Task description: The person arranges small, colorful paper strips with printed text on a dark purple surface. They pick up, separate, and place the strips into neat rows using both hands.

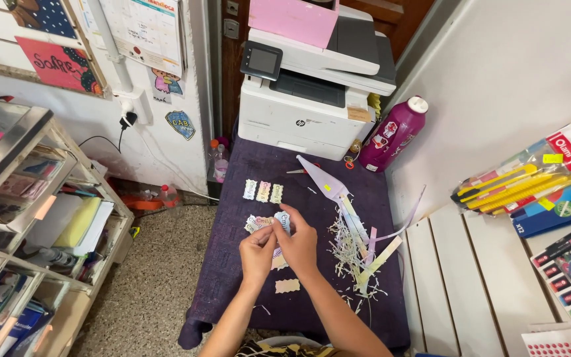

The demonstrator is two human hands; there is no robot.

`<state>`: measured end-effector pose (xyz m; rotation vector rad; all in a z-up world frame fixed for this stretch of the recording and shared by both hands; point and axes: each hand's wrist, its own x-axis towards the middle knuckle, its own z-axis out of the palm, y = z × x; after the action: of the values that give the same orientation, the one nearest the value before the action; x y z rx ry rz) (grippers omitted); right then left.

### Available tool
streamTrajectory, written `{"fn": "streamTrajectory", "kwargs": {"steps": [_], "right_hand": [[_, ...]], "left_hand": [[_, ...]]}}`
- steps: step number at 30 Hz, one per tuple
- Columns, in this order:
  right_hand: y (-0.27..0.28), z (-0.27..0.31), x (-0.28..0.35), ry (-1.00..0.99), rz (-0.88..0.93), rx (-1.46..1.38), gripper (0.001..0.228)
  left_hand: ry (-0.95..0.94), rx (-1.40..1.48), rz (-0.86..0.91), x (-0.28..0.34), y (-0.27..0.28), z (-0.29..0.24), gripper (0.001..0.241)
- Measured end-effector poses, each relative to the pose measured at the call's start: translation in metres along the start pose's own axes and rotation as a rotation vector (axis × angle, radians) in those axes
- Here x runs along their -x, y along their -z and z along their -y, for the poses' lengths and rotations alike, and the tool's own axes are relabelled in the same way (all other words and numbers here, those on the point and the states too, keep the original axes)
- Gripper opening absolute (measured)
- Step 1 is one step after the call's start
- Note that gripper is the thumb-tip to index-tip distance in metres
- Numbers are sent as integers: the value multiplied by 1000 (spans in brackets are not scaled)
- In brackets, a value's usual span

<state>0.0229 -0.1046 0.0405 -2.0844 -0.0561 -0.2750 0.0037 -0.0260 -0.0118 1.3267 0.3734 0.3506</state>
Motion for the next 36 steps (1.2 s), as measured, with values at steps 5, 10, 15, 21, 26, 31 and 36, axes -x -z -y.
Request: {"fn": "streamTrajectory", "kwargs": {"steps": [5, 10, 15, 21, 26, 31, 36], "right_hand": [[5, -6, 5, -88, 100, -46, 52], [-3, -66, -4, -306, 210, -335, 30], [3, -87, -16, -395, 332, -451, 29], [-5, -136, -79, -492, 89, -351, 32], [-43, -201, -133, -565, -24, -238, 26], [-80, -249, -169, -571, -71, -33, 19], [-81, -242, -182, -460, -8, 356, 21]], "left_hand": [[39, 1, 7, -6, 5, 16, 18], [98, 74, -16, -14, 18, 31, 20], [100, 89, 14, -15, 21, 39, 19], [105, 7, 28, -11, 35, 28, 30], [153, -24, 31, -4, 47, 15, 23], [152, -53, -21, 0, 74, 14, 22], [197, -33, -100, -3, 99, 33, 24]]}}
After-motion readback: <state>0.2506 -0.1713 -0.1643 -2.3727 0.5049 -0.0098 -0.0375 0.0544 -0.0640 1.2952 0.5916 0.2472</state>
